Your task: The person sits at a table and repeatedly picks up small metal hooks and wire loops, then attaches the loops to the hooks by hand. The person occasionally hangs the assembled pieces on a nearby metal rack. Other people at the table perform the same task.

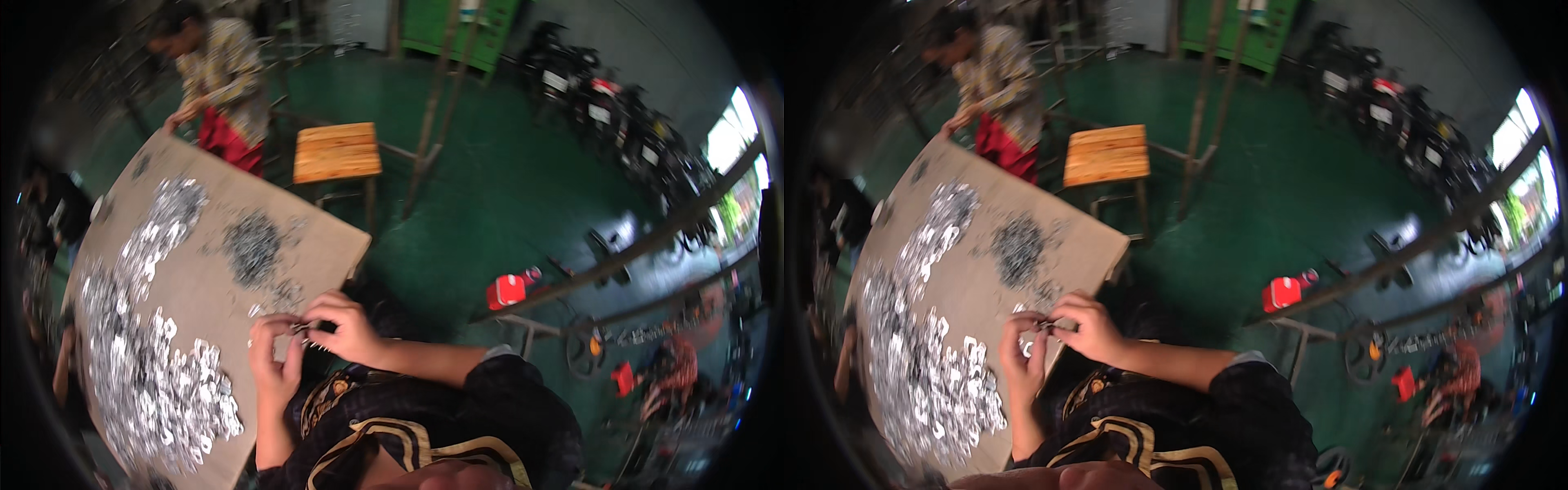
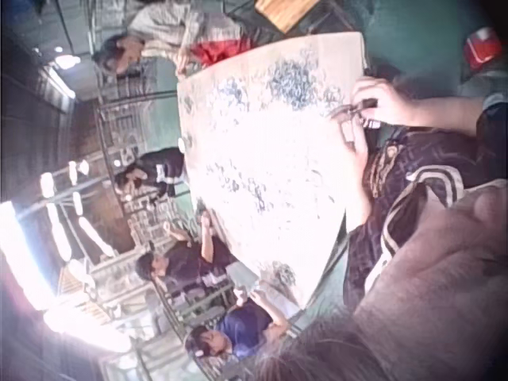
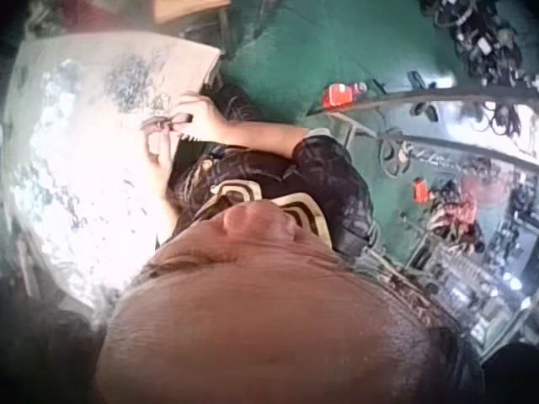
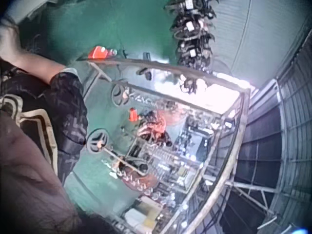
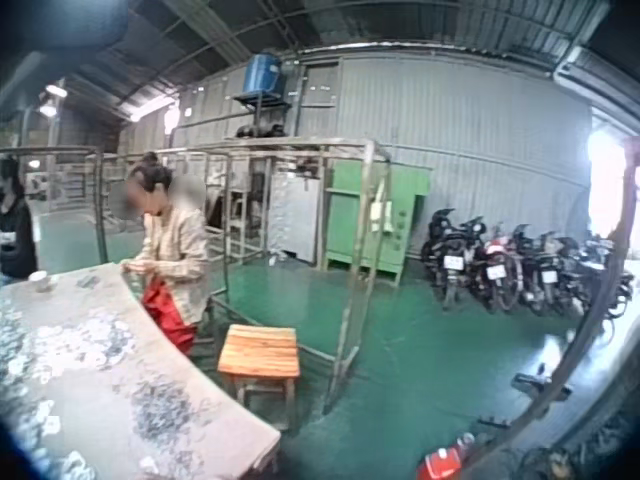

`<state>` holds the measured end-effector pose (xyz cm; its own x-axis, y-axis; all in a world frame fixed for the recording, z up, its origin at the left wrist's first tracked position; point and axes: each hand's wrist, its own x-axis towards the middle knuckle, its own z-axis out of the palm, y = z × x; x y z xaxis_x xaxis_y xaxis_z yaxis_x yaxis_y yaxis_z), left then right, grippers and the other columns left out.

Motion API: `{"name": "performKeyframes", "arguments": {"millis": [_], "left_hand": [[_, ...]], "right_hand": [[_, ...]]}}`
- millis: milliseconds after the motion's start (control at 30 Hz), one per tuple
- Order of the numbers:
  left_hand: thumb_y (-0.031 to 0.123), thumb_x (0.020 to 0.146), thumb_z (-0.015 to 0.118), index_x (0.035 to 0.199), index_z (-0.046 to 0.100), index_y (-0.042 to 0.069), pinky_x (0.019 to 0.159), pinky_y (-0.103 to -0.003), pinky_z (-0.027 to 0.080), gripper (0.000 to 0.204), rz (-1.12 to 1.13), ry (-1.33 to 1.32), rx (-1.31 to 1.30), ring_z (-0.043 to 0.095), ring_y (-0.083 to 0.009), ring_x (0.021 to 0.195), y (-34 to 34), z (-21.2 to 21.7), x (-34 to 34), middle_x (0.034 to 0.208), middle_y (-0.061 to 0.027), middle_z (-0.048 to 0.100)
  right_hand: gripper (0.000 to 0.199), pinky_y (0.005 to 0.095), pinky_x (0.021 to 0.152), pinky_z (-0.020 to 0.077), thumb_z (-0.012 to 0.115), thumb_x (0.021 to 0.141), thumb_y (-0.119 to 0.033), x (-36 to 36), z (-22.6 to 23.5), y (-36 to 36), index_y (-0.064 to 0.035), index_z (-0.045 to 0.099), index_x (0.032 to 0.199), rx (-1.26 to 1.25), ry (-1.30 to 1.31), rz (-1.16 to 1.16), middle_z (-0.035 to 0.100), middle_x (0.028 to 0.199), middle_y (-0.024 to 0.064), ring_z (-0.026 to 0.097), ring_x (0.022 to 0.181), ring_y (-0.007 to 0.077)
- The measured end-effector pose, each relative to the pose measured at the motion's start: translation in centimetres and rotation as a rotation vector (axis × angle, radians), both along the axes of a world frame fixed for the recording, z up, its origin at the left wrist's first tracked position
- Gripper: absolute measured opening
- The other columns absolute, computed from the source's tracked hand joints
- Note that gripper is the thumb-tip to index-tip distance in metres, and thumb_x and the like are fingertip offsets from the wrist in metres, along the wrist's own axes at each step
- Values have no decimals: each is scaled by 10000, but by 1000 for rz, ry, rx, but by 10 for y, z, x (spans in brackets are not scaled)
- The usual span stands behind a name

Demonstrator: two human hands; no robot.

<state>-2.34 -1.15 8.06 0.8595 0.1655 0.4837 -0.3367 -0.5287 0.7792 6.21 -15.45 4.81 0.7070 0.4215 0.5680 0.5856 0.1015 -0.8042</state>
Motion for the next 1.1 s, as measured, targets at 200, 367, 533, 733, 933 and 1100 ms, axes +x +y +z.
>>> {"name": "performKeyframes", "arguments": {"millis": [200, 367, 533, 733, 933, 1100], "left_hand": [[-26, 806, 636, 973, 558, -13, 961, -390, 412, 185, 53, -173, 34, 567, -306, 1039, -15, 19, 12, 1099, -187, 595], [44, 912, 611, 1129, 547, -33, 985, -417, 406, 239, 171, -297, 49, 553, -312, 1079, 1, -22, 22, 1153, -178, 580], [25, 922, 601, 1106, 558, -30, 933, -377, 419, 197, 233, -192, 180, 548, -258, 985, 12, -80, 19, 1078, -141, 586], [27, 898, 599, 1033, 546, -46, 849, -448, 433, 162, 211, -33, 216, 532, -355, 944, 20, -136, 7, 997, -182, 563], [54, 908, 589, 1039, 549, -51, 839, -437, 451, 173, 222, 5, 214, 539, -353, 959, 29, -152, -1, 1012, -184, 544], [47, 906, 582, 1047, 546, -62, 861, -441, 458, 182, 207, 33, 183, 539, -364, 978, 26, -151, -1, 1037, -193, 526]], "right_hand": [[186, 349, 741, 500, 784, 679, 1, 7, 19, -2, -14, 691, 839, 123, -120, -145, 657, 884, 80, 623, 849, 246], [182, 338, 701, 484, 819, 681, -35, 30, 78, -16, -18, 662, 773, 239, -271, -305, 636, 839, 68, 612, 813, 225], [168, 313, 668, 472, 806, 694, 9, 51, 152, -45, -20, 649, 748, 398, -399, -414, 624, 814, 64, 603, 766, 186], [133, 267, 671, 479, 800, 749, -12, 67, 226, -101, -1, 668, 744, 428, -553, -652, 632, 795, 59, 599, 728, 130], [132, 215, 621, 474, 788, 809, -67, 67, 284, -168, 8, 686, 771, 390, -633, -847, 667, 737, 30, 585, 650, 73], [128, 231, 586, 499, 802, 765, -63, 39, 319, -227, 24, 709, 764, 454, -674, -942, 679, 685, 46, 615, 619, 84]]}}
